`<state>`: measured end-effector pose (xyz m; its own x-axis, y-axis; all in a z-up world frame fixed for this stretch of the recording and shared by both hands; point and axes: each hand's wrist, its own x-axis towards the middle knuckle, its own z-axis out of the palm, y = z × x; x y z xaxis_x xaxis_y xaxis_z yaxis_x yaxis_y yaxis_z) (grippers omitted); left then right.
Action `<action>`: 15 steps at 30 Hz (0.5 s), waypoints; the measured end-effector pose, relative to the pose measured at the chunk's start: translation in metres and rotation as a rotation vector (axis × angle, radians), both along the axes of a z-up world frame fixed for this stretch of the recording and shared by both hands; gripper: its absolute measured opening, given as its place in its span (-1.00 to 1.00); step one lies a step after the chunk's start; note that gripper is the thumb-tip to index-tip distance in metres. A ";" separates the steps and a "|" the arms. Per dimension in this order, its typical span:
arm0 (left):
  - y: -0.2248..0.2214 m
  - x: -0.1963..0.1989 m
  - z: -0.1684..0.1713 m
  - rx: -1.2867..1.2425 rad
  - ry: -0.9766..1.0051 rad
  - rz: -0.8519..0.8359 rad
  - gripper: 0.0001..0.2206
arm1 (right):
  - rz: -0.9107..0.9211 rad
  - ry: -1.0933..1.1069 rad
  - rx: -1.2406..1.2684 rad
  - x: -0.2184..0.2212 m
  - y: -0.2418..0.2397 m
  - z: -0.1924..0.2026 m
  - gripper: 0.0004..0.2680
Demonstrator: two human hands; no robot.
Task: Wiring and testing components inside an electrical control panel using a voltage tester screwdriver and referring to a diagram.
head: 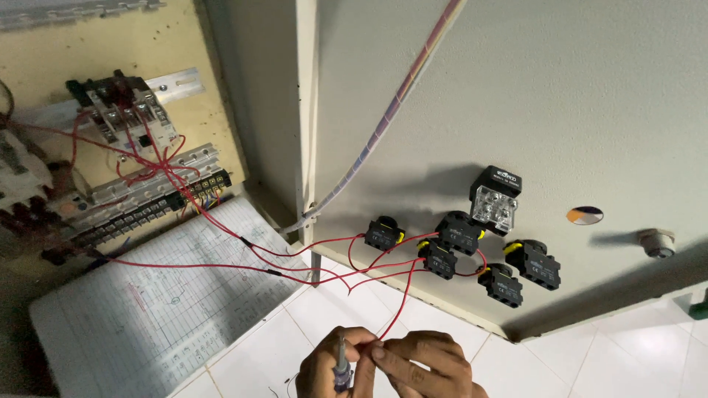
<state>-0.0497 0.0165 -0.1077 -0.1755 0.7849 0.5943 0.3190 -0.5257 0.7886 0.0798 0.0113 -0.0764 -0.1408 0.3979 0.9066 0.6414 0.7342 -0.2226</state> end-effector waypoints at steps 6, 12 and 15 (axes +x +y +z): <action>-0.005 -0.013 -0.023 -0.089 -0.049 -0.118 -0.78 | -0.105 -0.056 -0.200 0.006 -0.010 -0.012 -0.83; -0.009 -0.023 -0.039 -0.392 0.044 -0.140 -0.90 | 0.051 0.309 -0.363 -0.007 -0.009 -0.021 -0.92; -0.012 -0.018 -0.018 -0.233 0.022 -0.036 -0.80 | 0.076 0.778 -0.518 -0.022 -0.018 -0.029 -0.96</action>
